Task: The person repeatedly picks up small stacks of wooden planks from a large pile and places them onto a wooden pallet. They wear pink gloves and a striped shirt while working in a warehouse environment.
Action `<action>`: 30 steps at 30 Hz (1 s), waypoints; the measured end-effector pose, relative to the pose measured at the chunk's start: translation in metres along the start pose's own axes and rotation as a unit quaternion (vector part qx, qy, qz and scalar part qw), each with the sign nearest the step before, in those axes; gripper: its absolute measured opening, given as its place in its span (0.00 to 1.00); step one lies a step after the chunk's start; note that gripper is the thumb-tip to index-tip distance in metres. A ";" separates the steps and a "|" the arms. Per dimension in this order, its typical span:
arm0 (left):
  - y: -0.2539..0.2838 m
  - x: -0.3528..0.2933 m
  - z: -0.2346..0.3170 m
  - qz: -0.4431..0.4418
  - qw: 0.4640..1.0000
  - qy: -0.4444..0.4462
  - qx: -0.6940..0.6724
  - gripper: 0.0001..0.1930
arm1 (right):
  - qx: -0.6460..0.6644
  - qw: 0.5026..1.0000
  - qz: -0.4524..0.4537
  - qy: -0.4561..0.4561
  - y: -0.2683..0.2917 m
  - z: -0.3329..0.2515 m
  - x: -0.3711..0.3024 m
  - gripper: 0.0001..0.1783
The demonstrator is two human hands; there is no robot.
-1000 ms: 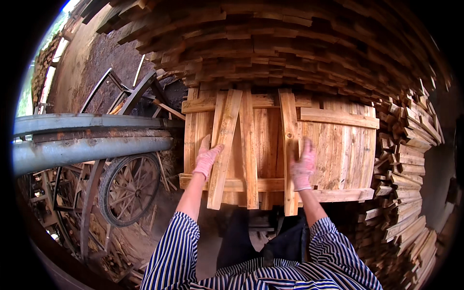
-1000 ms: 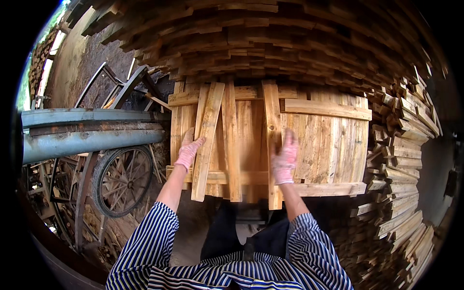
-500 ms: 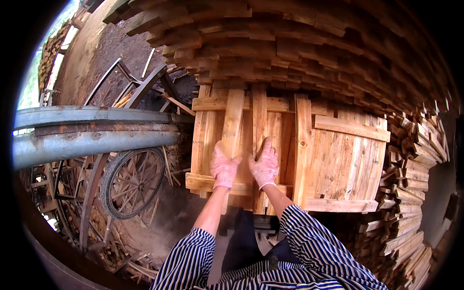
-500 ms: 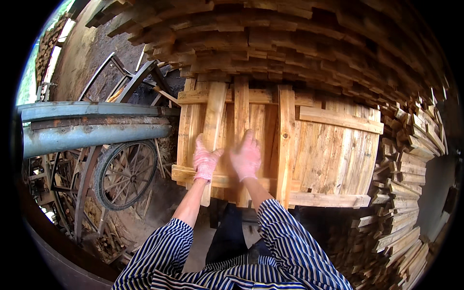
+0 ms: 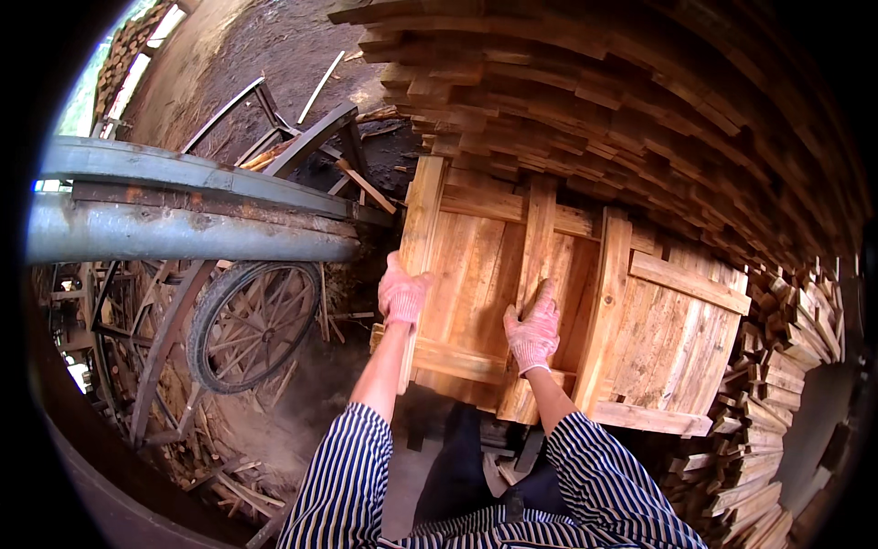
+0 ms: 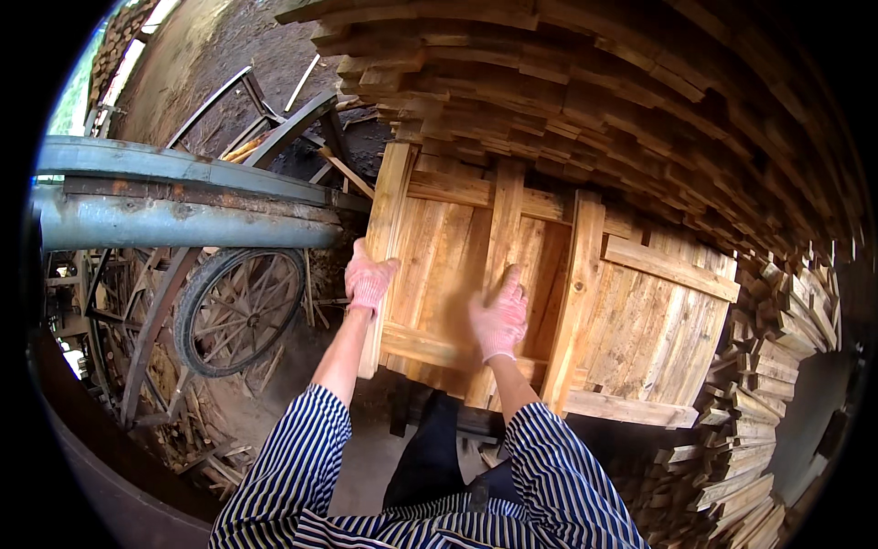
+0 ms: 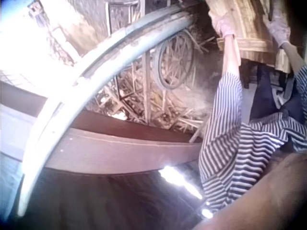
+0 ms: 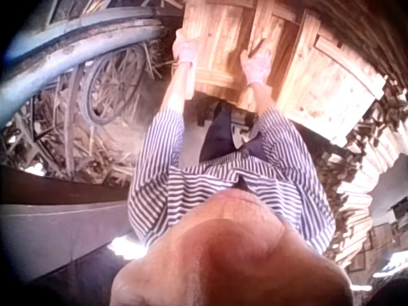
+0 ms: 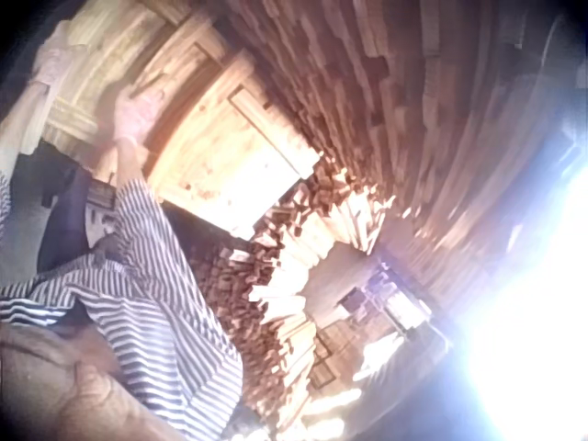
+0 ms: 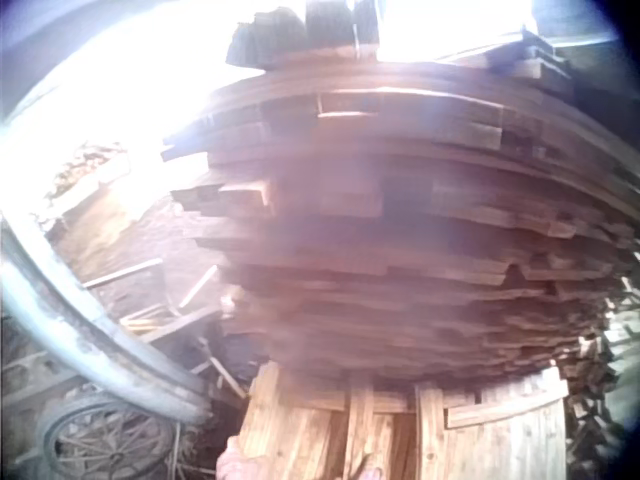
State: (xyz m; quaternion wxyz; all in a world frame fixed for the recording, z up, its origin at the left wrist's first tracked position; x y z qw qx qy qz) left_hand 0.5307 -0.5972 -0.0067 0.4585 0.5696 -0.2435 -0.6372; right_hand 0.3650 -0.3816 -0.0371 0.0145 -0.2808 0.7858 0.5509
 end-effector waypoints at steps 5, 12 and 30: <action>0.006 0.040 0.008 0.034 0.999 -0.011 0.012 0.38 | -0.006 0.998 -0.054 -0.011 0.000 -0.006 -0.004 0.57; -0.006 0.050 0.011 -0.009 0.996 -0.075 -0.042 0.40 | 0.117 0.991 -0.001 0.063 0.001 -0.005 -0.027 0.53; 0.013 0.083 0.003 -0.180 0.966 -0.177 -0.052 0.43 | -0.158 0.981 0.070 -0.087 0.081 0.051 0.029 0.51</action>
Point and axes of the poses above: each hand's wrist, its own x-axis towards the middle knuckle, its own y-axis out of the back of the hand, z = x × y, the point moved 4 cm from there along x, towards the middle knuckle, and after that the axes turned 3 degrees about z, right-handed, at the moved point
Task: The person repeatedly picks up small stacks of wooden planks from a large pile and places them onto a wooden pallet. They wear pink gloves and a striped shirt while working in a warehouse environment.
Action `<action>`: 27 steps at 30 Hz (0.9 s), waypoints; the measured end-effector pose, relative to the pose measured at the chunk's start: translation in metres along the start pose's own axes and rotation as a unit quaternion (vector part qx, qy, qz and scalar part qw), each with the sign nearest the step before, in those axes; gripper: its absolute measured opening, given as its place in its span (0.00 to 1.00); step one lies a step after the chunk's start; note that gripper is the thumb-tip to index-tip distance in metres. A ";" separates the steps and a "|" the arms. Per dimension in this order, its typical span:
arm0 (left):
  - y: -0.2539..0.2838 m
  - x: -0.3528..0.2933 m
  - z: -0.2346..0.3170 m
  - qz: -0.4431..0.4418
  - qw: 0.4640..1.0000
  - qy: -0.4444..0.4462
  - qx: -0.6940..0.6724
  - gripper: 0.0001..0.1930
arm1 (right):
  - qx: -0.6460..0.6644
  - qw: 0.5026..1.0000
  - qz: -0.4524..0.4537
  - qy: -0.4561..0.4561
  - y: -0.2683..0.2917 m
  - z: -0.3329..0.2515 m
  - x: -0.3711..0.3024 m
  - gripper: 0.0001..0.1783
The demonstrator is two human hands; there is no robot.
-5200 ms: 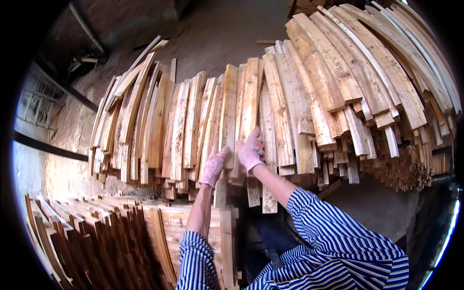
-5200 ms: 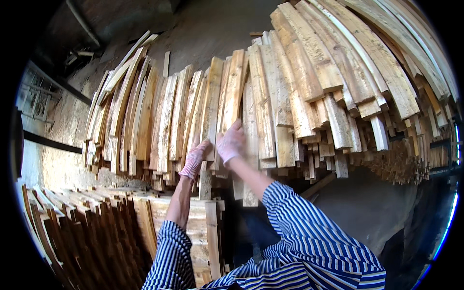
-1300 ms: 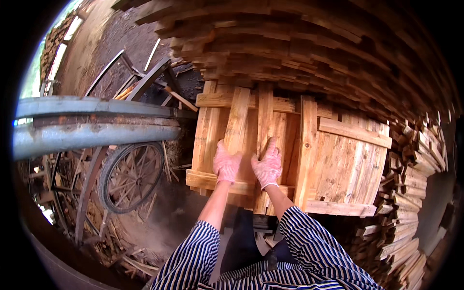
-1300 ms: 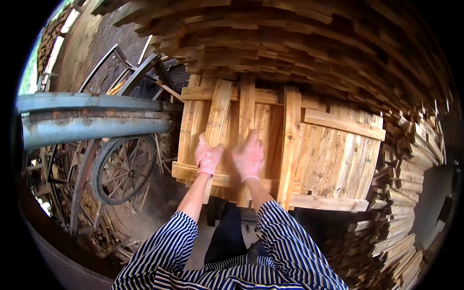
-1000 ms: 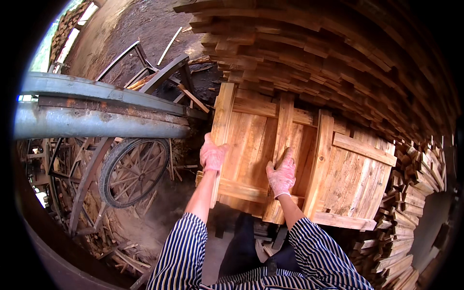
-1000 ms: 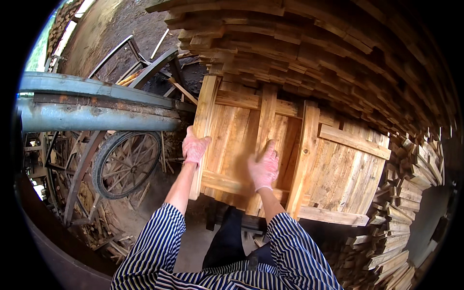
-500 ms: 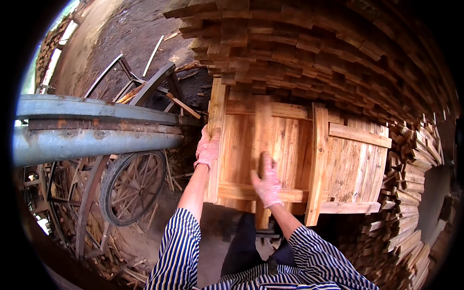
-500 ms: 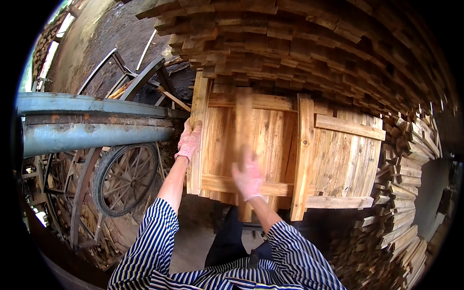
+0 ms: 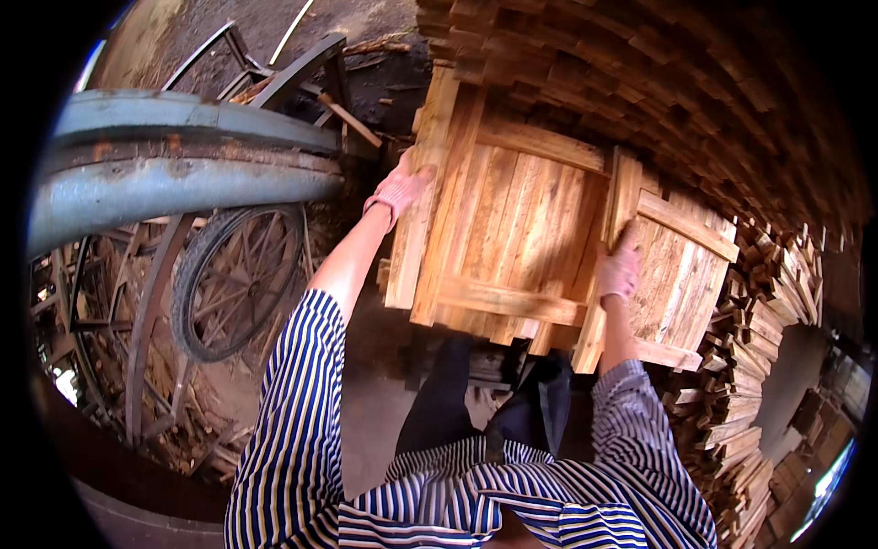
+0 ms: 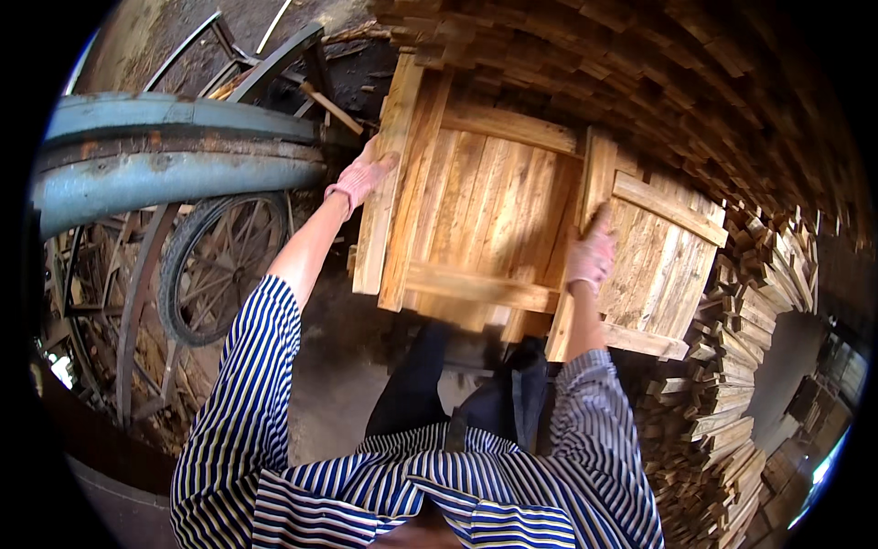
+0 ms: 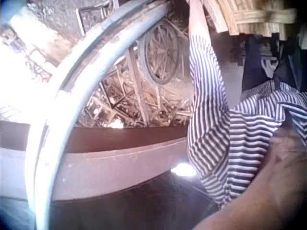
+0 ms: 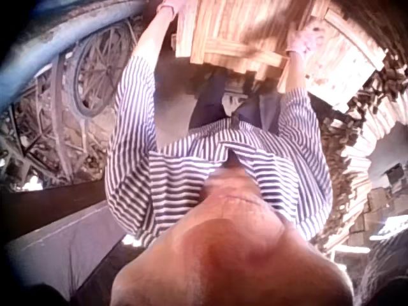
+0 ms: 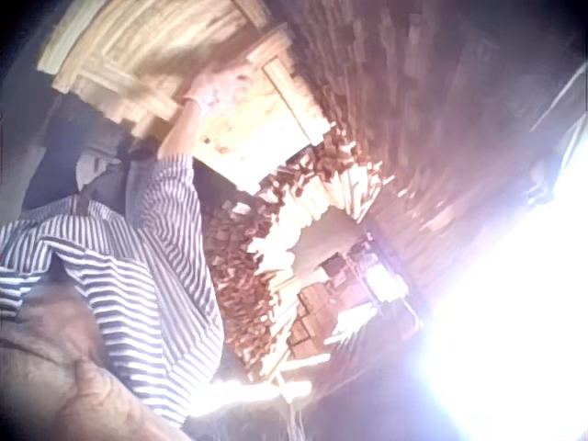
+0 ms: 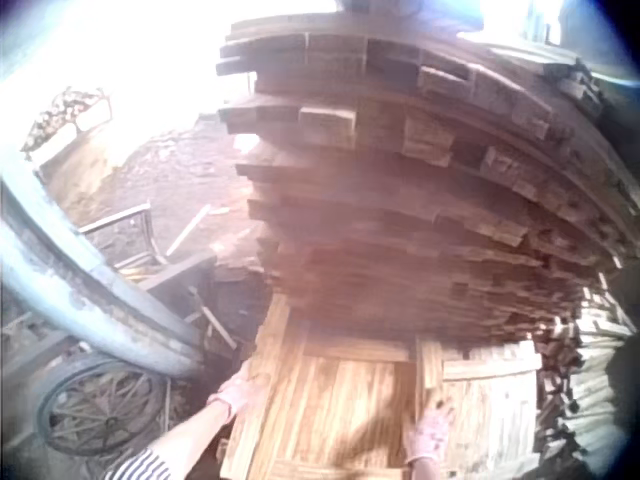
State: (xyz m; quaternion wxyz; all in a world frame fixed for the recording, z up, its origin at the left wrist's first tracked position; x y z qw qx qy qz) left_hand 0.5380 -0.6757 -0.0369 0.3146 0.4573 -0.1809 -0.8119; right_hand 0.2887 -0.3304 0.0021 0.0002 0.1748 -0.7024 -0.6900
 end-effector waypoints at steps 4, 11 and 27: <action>-0.004 0.027 -0.026 0.012 1.000 -0.016 -0.001 0.44 | -0.032 0.998 0.024 0.046 -0.029 0.030 0.011 0.54; -0.008 0.019 -0.039 -0.014 0.998 0.009 -0.059 0.43 | 0.141 0.977 0.032 0.159 -0.033 -0.118 -0.077 0.48; -0.013 -0.019 0.036 -0.033 0.993 -0.039 -0.102 0.34 | 0.048 0.995 -0.059 -0.057 0.002 0.020 0.009 0.46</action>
Point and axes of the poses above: each hand's wrist, its own x-axis towards the middle knuckle, its own y-axis out of the back of the hand, z = x × y, the point moved 4 cm from there along x, towards the middle knuckle, and after that the axes turned 3 degrees about z, right-handed, at the moved point
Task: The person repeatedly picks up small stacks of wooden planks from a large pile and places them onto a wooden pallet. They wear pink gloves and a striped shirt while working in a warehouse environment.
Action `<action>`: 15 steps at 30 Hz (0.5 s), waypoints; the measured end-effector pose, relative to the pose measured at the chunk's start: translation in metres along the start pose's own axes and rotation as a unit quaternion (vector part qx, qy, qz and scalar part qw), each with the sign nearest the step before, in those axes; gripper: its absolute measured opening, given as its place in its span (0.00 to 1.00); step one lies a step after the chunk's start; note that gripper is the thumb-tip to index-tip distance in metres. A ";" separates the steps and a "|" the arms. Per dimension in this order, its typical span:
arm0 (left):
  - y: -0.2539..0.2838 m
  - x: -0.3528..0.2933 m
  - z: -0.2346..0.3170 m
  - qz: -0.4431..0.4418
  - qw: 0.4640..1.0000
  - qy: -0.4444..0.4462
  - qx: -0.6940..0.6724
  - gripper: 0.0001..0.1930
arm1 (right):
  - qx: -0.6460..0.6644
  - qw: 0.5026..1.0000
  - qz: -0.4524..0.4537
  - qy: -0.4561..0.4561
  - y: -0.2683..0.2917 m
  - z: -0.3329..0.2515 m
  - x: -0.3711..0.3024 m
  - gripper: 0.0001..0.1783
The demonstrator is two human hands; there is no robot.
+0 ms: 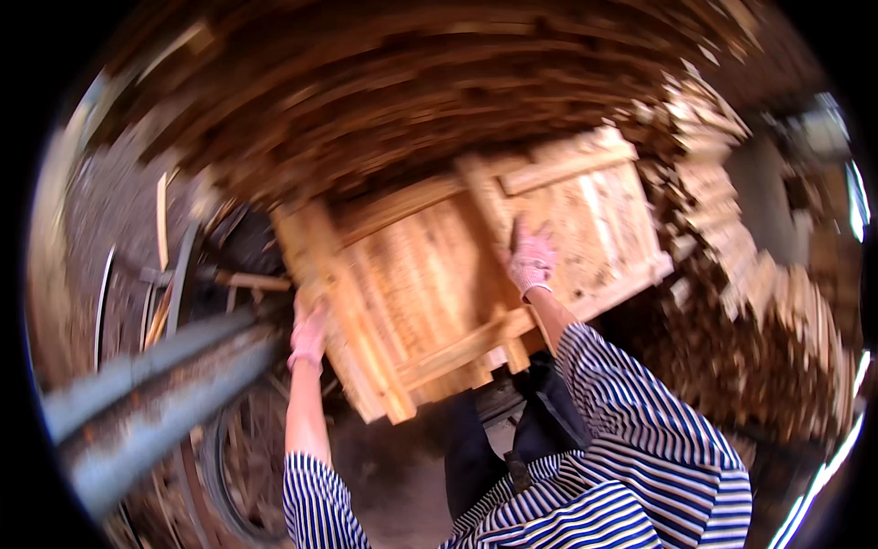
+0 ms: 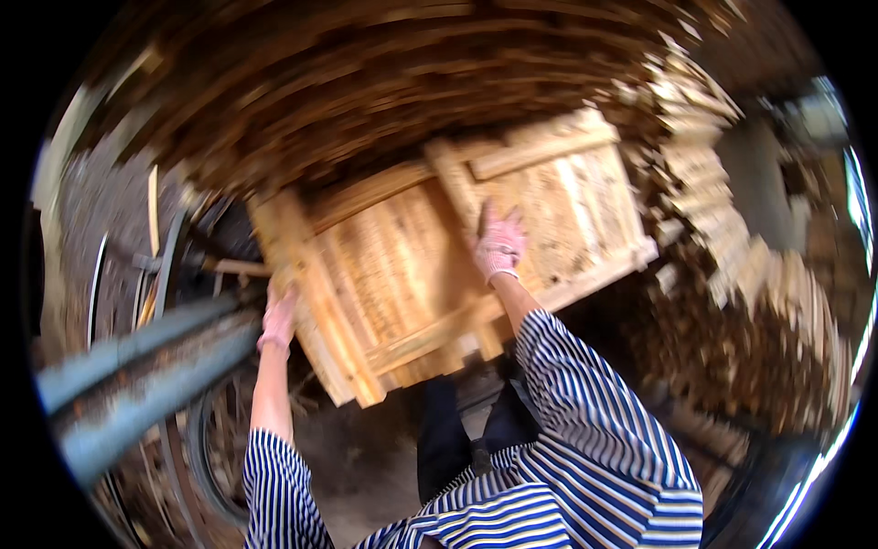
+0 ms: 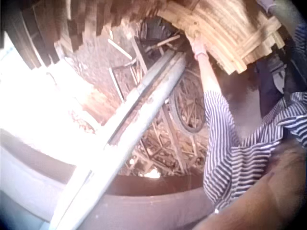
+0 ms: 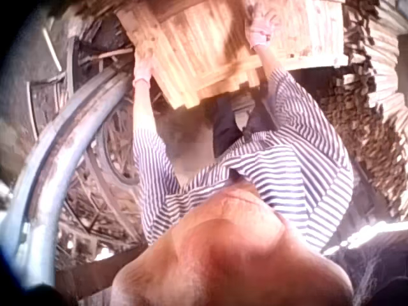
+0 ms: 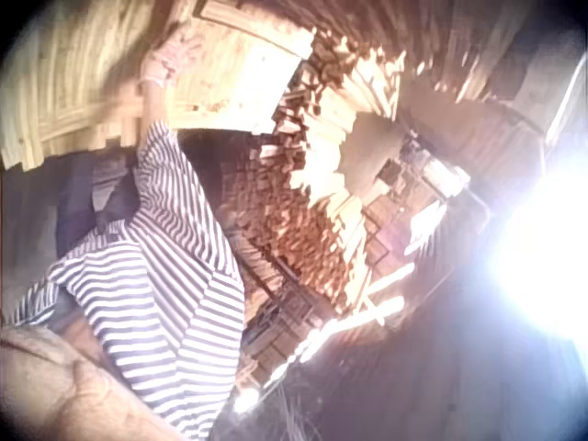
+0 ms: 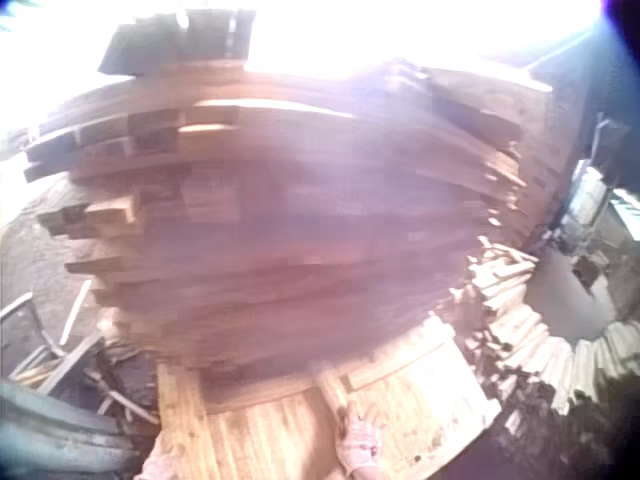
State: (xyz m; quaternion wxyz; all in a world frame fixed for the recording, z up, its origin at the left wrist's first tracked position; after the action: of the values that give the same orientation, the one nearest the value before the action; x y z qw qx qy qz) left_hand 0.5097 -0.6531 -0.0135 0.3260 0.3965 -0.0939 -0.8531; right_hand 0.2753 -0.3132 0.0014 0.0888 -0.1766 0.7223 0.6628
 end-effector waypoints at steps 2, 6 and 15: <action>-0.001 0.012 -0.011 -0.030 0.999 -0.042 -0.005 0.36 | 0.084 0.976 0.182 0.083 -0.036 0.060 0.012 0.48; 0.013 0.042 -0.069 -0.046 0.998 -0.025 -0.023 0.41 | 0.159 0.981 0.081 0.080 -0.020 -0.033 -0.030 0.44; -0.003 0.045 -0.062 -0.060 0.998 0.006 -0.024 0.41 | 0.377 0.900 -0.172 0.134 -0.083 -0.159 -0.106 0.51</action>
State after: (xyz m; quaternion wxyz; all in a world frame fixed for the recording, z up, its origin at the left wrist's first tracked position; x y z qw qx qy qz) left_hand 0.5327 -0.6733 -0.0833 0.2841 0.3985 -0.0469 -0.8708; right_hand 0.4209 -0.4604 -0.0197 0.1641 -0.3385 0.8814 0.2856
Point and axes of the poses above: each hand's wrist, its own x-axis towards the middle knuckle, its own y-axis out of the back of the hand, z = x × y, the point moved 4 cm from there along x, towards the middle knuckle, and after that the axes turned 3 degrees about z, right-handed, at the moved point
